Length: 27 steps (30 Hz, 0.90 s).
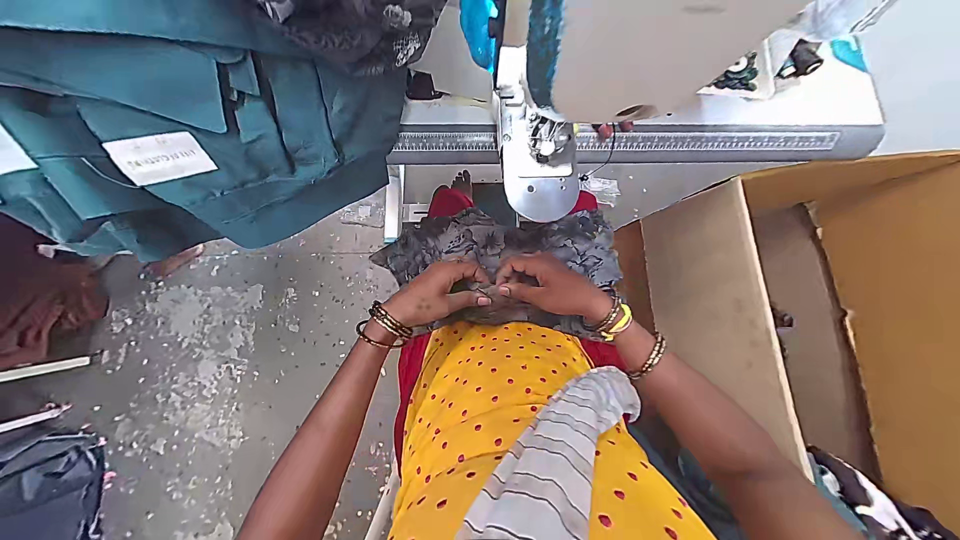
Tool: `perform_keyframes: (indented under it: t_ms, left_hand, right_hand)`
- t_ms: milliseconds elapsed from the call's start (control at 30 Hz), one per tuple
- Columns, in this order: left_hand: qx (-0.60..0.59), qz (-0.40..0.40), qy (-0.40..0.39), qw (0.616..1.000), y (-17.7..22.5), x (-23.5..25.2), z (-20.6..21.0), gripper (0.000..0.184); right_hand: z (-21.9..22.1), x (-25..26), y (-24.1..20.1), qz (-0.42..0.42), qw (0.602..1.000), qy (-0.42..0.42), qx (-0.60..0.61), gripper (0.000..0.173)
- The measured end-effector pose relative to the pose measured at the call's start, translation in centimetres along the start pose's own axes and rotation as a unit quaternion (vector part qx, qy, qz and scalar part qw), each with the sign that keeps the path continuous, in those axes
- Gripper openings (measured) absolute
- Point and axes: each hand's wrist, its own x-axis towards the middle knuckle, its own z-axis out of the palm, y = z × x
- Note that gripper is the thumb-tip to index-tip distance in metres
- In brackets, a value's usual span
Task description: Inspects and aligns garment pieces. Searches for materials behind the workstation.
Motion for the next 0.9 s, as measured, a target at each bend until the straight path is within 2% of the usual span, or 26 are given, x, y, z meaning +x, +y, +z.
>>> perform_keyframes:
  t_ms: [100,167,267,400,533,600,733,800,900]
  left_hand:
    - [-0.148,-0.031,-0.008,0.988,2.4,0.0,0.1,0.016]
    - [-0.177,-0.038,-0.006,0.983,4.2,0.3,-0.1,0.011]
    - [-0.144,-0.011,-0.023,0.989,6.6,0.4,-0.7,0.014]
    - [-0.074,0.028,-0.027,0.997,9.2,0.3,-1.0,0.019]
    - [-0.025,0.085,-0.010,0.996,11.3,0.2,-2.0,0.019]
    - [-0.016,0.101,0.019,0.995,11.8,0.1,-2.7,0.019]
    - [-0.036,0.114,0.152,0.981,11.5,1.1,-4.5,0.019]
    - [-0.091,0.081,0.227,0.966,11.5,2.5,-5.2,0.011]
    - [-0.206,0.035,0.277,0.938,11.3,4.5,-5.3,0.024]
  right_hand:
    - [-1.3,-1.6,-1.5,0.020,0.996,0.000,0.088,0.020]
    - [-2.2,-2.4,-2.3,-0.004,0.996,0.012,0.093,0.021]
    - [-3.8,-3.3,-3.7,-0.022,0.998,-0.003,0.052,0.028]
    - [-5.5,-3.7,-5.3,-0.027,0.995,-0.095,0.007,0.039]
    - [-6.2,-3.5,-5.9,-0.085,0.976,-0.116,0.165,0.021]
    - [-7.0,-3.6,-6.7,-0.105,0.972,-0.082,0.196,0.023]
    - [-9.0,-3.1,-8.3,-0.149,0.981,0.100,0.068,0.024]
    - [-9.6,-1.7,-8.3,-0.152,0.965,0.215,0.011,0.022]
    - [-9.3,0.6,-8.4,-0.108,0.940,0.323,-0.031,0.028]
